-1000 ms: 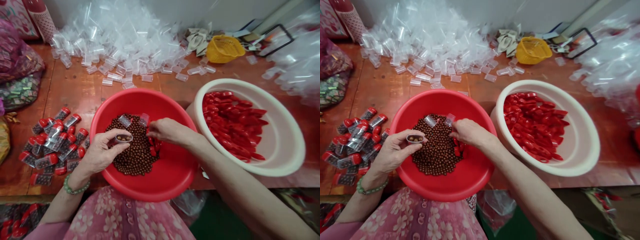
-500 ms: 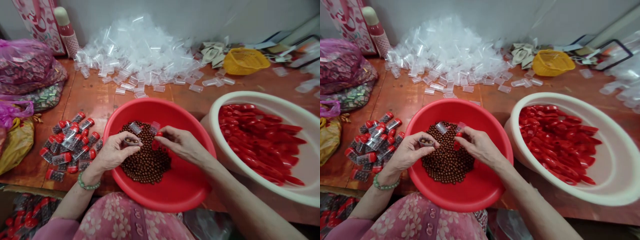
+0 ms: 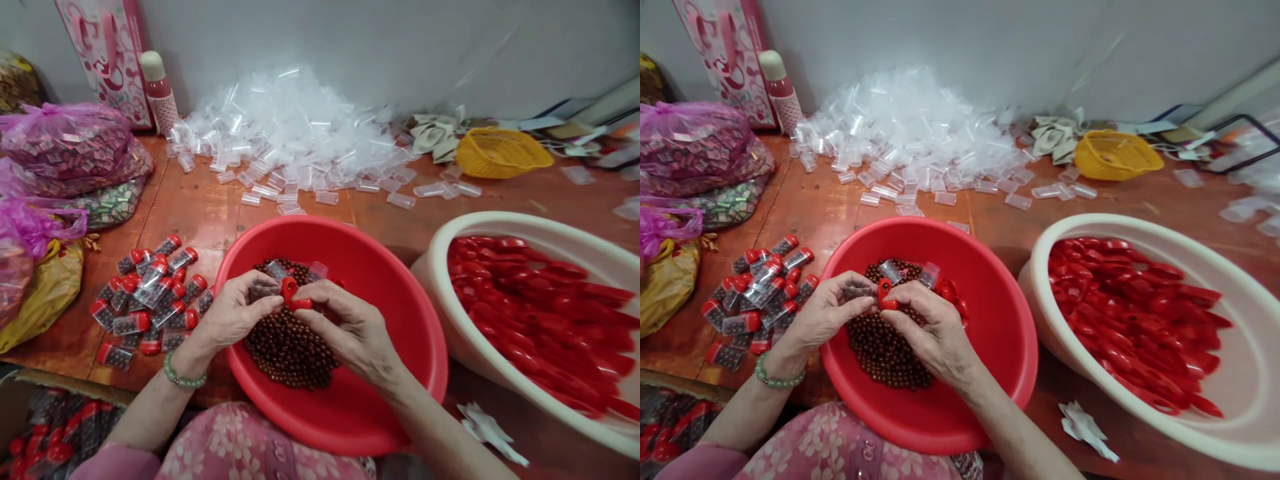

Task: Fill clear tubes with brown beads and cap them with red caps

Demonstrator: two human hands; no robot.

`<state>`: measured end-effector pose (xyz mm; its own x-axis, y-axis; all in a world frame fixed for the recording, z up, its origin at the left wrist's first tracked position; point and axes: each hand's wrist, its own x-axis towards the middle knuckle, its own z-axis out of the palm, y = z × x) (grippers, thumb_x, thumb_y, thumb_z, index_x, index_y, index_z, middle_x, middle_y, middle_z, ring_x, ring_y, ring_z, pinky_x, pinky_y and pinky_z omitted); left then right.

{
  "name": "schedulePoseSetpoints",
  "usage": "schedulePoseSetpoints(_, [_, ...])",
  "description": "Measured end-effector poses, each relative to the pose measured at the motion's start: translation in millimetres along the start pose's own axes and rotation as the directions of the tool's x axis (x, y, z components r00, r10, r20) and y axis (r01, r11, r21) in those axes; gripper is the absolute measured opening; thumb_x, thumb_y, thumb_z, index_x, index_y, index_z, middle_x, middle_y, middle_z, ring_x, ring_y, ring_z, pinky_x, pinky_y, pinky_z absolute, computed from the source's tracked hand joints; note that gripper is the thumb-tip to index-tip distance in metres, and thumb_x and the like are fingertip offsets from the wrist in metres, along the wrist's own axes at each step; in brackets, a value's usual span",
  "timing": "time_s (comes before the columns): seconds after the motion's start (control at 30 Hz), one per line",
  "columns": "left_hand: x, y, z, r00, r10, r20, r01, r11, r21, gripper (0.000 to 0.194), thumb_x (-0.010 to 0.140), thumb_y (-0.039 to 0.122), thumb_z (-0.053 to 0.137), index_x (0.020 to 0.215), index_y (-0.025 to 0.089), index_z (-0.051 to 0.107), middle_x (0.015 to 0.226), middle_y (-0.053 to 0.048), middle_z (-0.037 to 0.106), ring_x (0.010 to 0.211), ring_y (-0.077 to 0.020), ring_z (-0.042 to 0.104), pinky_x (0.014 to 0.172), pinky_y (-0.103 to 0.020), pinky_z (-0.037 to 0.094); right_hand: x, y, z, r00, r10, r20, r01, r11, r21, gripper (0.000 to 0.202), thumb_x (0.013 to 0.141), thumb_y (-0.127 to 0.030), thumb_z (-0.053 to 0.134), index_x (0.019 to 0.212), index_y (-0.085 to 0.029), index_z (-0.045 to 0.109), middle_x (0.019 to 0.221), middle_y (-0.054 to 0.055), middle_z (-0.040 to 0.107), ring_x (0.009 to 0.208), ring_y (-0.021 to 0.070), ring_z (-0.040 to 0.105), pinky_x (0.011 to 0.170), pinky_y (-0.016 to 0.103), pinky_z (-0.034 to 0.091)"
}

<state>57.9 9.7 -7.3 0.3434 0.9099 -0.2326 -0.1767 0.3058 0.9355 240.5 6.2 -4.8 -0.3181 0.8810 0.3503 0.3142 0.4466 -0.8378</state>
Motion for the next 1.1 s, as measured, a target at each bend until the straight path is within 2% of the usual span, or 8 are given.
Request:
schedulePoseSetpoints(0.13, [-1.1,0.7,1.2,0.999,0.034,-0.02,-0.033,0.998,0.051,0.021,0.077,0.027,0.068,0.093,0.015,0.059,0.087,-0.001,0.062,0.078,-0.0102,0.057,0.075,-0.024,0.044,0.8,4.9,6.5,0.99,0.126,-0.069,-0.119,0.987,0.105,0.009,0.086,-0.031,0.063,0.083,-0.022,0.062,0.081,0.003,0.064,0.078,0.0164,0.061,0.074,0.03,0.053])
schedulePoseSetpoints(0.3, [-2.7,1.2,2.9,0.999,0.04,-0.007,-0.04,0.997,0.068,0.017,0.078,0.021,0.064,0.092,0.015,0.056,0.085,0.0,0.061,0.078,-0.0098,0.056,0.075,-0.023,0.043,-0.4,8.7,16.0,0.955,0.271,-0.119,-0.241,0.946,0.217,0.013,0.084,-0.03,0.065,0.095,-0.024,0.063,0.086,0.002,0.068,0.076,0.0164,0.064,0.07,0.03,0.054])
schedulePoseSetpoints(0.53, [-5.4,3.2,5.9,0.997,0.072,0.0,-0.07,0.981,0.179,0.012,0.077,0.021,0.064,0.084,0.016,0.056,0.076,0.002,0.059,0.071,-0.0095,0.053,0.071,-0.023,0.042,4.3,5.7,10.0,0.992,0.12,-0.046,-0.121,0.992,-0.036,0.011,0.091,-0.024,0.053,0.089,-0.022,0.064,0.085,0.005,0.064,0.081,0.0175,0.059,0.075,0.032,0.049])
schedulePoseSetpoints(0.63, [-6.0,2.0,5.8,0.998,0.059,0.021,-0.062,0.981,0.182,0.012,0.077,0.021,0.064,0.083,0.015,0.055,0.072,0.003,0.056,0.067,-0.0086,0.05,0.067,-0.022,0.041,7.1,4.3,9.1,0.985,0.173,-0.009,-0.172,0.983,0.064,0.011,0.088,-0.031,0.057,0.092,-0.021,0.061,0.088,0.005,0.062,0.082,0.0174,0.057,0.074,0.031,0.047])
schedulePoseSetpoints(0.73, [-6.9,0.0,5.3,0.998,0.04,0.055,-0.051,0.977,0.205,0.012,0.079,0.021,0.064,0.085,0.015,0.056,0.072,0.003,0.055,0.067,-0.008,0.049,0.065,-0.022,0.039,13.1,2.7,10.3,0.961,0.276,-0.008,-0.268,0.94,0.209,0.02,0.083,-0.039,0.064,0.078,-0.02,0.059,0.075,0.0,0.057,0.069,0.0145,0.053,0.064,0.027,0.044])
schedulePoseSetpoints(0.87, [-7.9,-1.4,4.3,0.997,0.039,0.06,-0.054,0.96,0.273,0.011,0.08,0.022,0.063,0.085,0.016,0.056,0.07,0.004,0.054,0.065,-0.0078,0.046,0.062,-0.021,0.038,20.8,1.2,12.9,0.91,0.414,0.004,-0.394,0.865,0.311,0.029,0.083,-0.039,0.064,0.065,-0.019,0.054,0.062,-0.003,0.05,0.061,0.0108,0.045,0.06,0.024,0.039])
schedulePoseSetpoints(0.97, [-7.1,-1.6,4.0,0.998,0.038,0.052,-0.052,0.95,0.307,0.01,0.081,0.023,0.062,0.086,0.016,0.057,0.072,0.003,0.056,0.067,-0.0089,0.049,0.065,-0.023,0.04,20.9,2.0,14.8,0.902,0.432,0.006,-0.408,0.846,0.344,0.026,0.084,-0.035,0.062,0.066,-0.019,0.053,0.064,-0.004,0.049,0.062,0.0104,0.044,0.061,0.024,0.038])
schedulePoseSetpoints(1.1, [-3.1,0.1,4.1,0.999,0.039,0.021,-0.043,0.966,0.257,0.01,0.081,0.023,0.062,0.087,0.016,0.058,0.08,0.001,0.059,0.076,-0.0103,0.053,0.073,-0.024,0.042,18.9,3.1,15.7,0.912,0.399,-0.092,-0.361,0.889,0.28,0.02,0.082,-0.03,0.061,0.067,-0.019,0.053,0.064,-0.003,0.051,0.062,0.0108,0.046,0.061,0.025,0.04])
